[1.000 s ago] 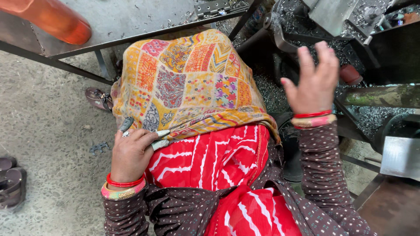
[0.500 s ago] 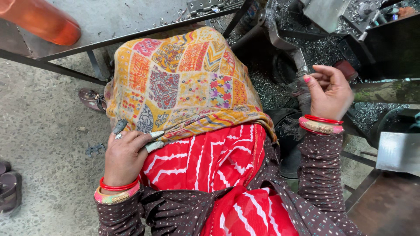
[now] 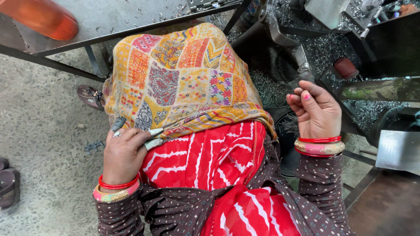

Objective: The person positions metal plates onto a drilling machine one by one to create holes and then places the finished plates into a metal tray.

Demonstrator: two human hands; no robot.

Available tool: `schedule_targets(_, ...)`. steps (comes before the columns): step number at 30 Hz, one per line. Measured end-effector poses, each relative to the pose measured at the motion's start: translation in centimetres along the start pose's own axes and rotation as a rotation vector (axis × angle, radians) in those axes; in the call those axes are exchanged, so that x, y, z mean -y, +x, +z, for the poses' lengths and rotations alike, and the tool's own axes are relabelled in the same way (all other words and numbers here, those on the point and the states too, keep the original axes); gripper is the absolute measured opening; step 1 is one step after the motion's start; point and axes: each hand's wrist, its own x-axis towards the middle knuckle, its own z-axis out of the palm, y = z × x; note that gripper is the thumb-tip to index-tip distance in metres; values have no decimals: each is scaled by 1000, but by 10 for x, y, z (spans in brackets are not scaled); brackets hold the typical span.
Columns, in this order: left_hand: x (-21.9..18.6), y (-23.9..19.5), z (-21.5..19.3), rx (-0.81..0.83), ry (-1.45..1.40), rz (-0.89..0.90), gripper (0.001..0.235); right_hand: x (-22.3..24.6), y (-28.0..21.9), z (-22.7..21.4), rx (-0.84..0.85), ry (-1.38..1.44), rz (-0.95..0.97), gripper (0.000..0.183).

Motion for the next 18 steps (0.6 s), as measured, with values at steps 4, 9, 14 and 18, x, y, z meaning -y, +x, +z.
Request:
schedule_targets(4, -2, -3, -2, -21, 40, 15, 21, 1, -3, -7, 88, 119, 92, 24)
schedule_targets(9, -12, -11, -18, -54, -77, 14, 19, 4, -9, -5, 113, 133, 176, 28)
schedule_targets(14, -28, -25, -40, -39, -219, 89, 20, 8, -21, -3, 184, 181, 256, 31)
schedule_targets(18, -32, -45, -58, 110, -419, 320, 29, 13, -36, -7, 325, 332, 321, 33)
